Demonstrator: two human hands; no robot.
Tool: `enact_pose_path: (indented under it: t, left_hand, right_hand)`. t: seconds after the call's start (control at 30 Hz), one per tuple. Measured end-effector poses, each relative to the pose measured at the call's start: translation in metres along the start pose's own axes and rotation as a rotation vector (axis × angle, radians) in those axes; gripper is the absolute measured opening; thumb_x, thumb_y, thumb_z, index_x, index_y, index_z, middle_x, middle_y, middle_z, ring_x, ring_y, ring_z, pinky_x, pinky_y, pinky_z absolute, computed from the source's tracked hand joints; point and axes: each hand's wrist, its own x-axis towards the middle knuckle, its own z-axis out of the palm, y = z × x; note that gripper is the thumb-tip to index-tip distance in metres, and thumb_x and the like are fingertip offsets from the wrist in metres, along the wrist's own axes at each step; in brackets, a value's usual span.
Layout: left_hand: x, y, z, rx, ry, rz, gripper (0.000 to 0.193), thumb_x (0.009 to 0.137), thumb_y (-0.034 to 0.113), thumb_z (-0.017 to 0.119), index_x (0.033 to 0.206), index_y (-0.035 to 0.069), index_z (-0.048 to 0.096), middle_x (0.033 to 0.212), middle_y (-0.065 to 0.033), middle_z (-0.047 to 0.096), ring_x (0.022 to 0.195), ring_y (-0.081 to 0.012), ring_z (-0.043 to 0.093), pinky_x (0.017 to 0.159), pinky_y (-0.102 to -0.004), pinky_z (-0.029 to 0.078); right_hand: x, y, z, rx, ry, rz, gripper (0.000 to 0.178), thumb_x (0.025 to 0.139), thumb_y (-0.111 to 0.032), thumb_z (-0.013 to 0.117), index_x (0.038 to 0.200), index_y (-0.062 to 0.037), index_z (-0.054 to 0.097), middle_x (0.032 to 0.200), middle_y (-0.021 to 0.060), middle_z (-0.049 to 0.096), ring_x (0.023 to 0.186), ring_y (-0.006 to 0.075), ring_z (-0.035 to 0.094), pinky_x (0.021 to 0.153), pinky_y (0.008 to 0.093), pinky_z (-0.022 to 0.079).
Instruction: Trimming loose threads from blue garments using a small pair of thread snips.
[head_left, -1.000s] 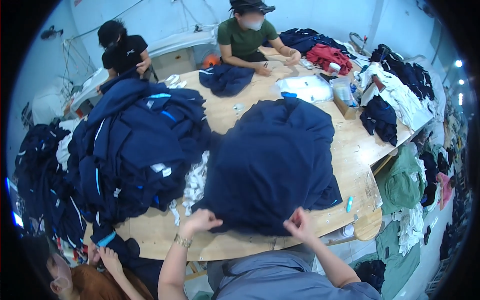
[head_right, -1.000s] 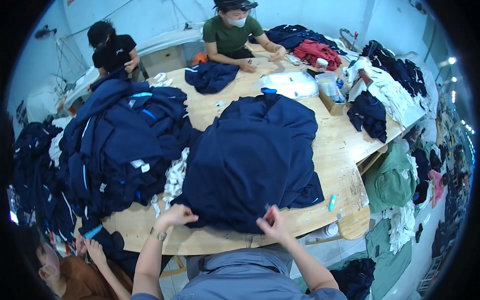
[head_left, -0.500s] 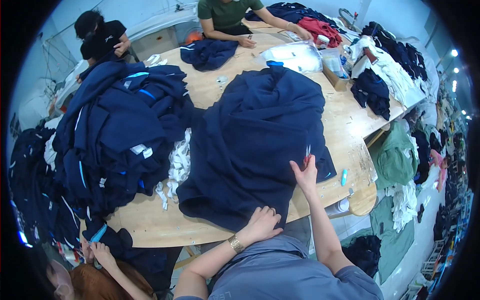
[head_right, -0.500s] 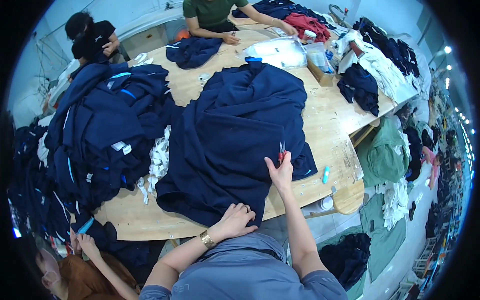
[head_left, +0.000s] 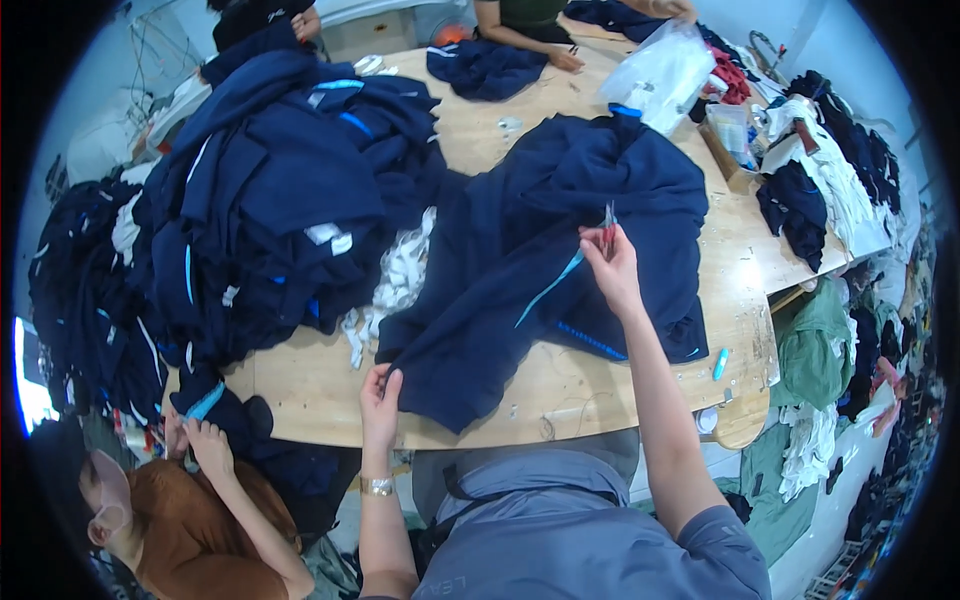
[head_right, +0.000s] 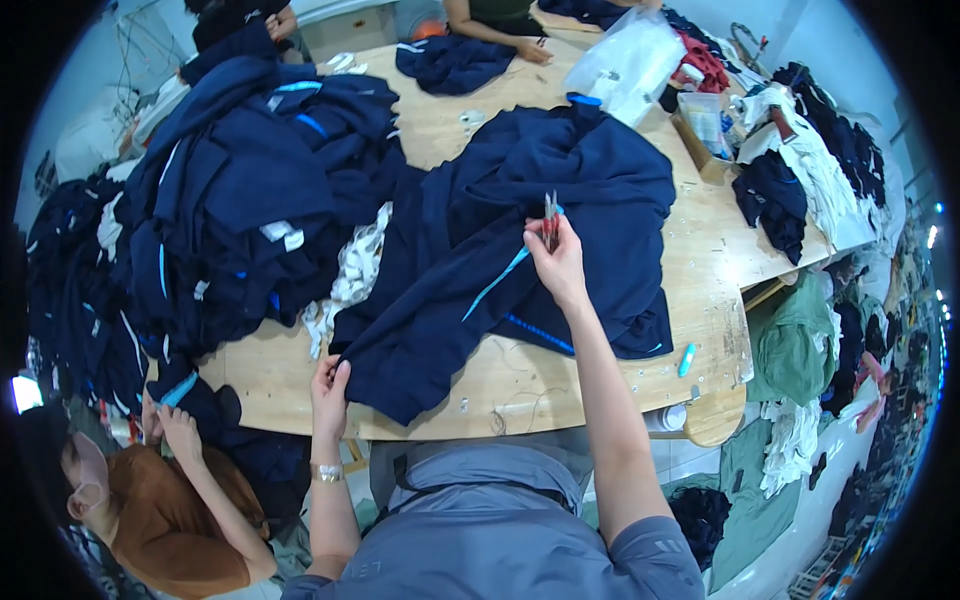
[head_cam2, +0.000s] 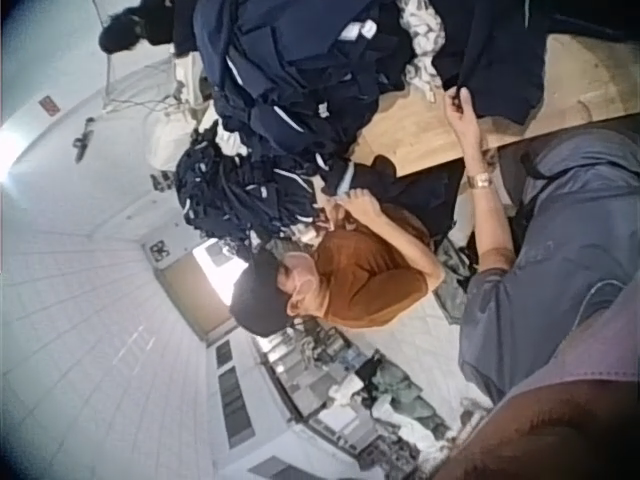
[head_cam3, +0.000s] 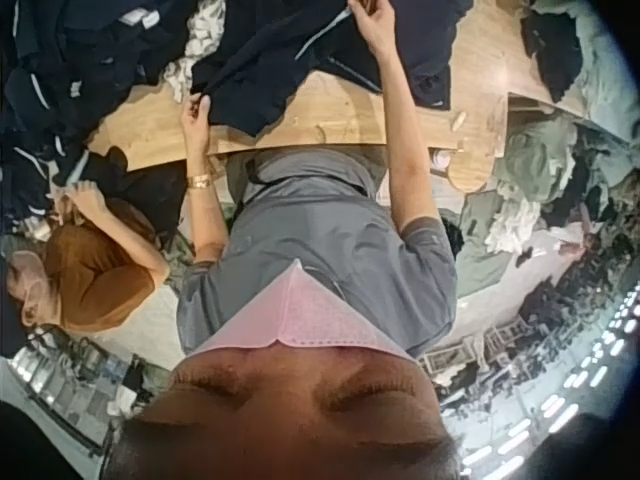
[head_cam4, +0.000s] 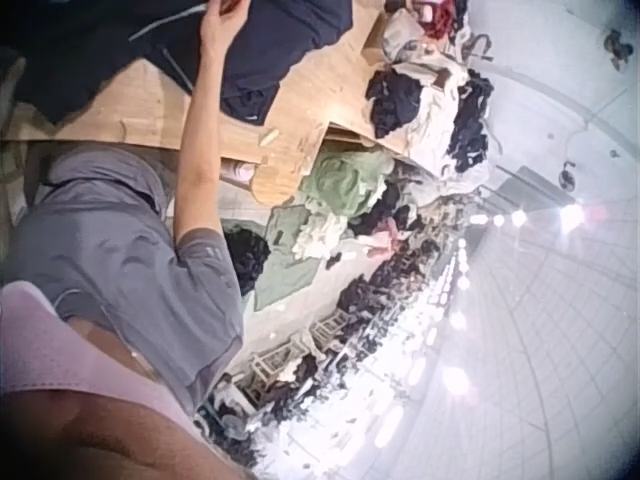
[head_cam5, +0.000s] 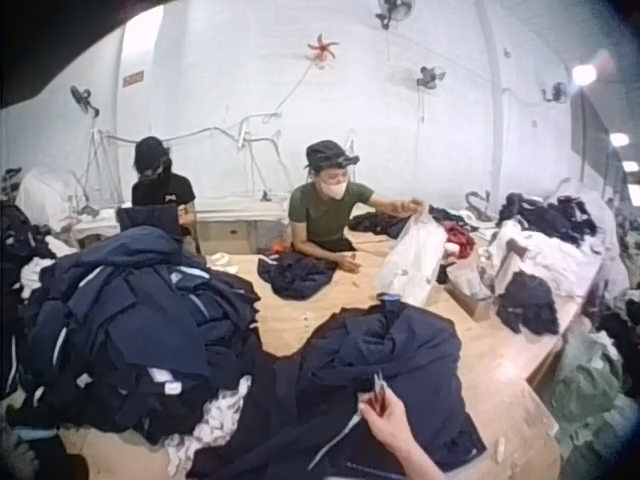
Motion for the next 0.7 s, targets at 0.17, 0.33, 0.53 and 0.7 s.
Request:
enact_pose_path:
  t: [0.17,0.33,0.53,0.7]
  left_hand:
    - [0.003,-0.004,0.0,0.095,-0.003,0.019,0.017,0.088,0.009,0.057,0.103,0.002,0.053,0.081,0.002,0.054,0.072,-0.0028,0.047,0.066,-0.0163,0.039]
    - [0.007,0.013,0.005,0.22,-0.081,0.01,0.021,0.086,0.005,0.057,0.106,0.0,0.051,0.08,-0.002,0.057,0.074,-0.006,0.053,0.067,-0.02,0.044]
    - [0.026,0.035,0.033,0.757,-0.102,0.202,0.03,0.079,0.008,0.063,0.106,0.001,0.052,0.087,-0.0128,0.06,0.079,-0.0255,0.06,0.072,-0.0319,0.048]
    - [0.05,0.041,0.101,0.993,-0.077,0.578,0.036,0.08,0.029,0.064,0.104,0.003,0.057,0.099,-0.0159,0.058,0.092,-0.0322,0.054,0.079,-0.0385,0.045]
  right_hand:
    - [0.012,0.015,0.0,-0.142,0.005,-0.017,0.003,0.086,-0.003,0.055,0.088,-0.0017,0.054,0.086,0.0046,0.062,0.065,0.0045,0.046,0.062,0.0198,0.04]
    - [0.008,0.016,-0.003,-0.021,0.044,0.027,0.006,0.086,-0.001,0.053,0.092,-0.0011,0.055,0.082,0.0037,0.06,0.073,0.0072,0.053,0.069,0.021,0.044]
    - [0.004,0.012,-0.003,-0.208,-0.031,0.003,0.02,0.087,-0.002,0.052,0.107,0.0015,0.051,0.1,0.0109,0.061,0.095,0.0153,0.057,0.084,0.0259,0.044]
    - [0.004,0.0,-0.001,-0.186,-0.004,0.049,0.023,0.084,0.001,0.053,0.107,0.005,0.052,0.108,0.0106,0.054,0.098,0.0167,0.057,0.082,0.0248,0.045]
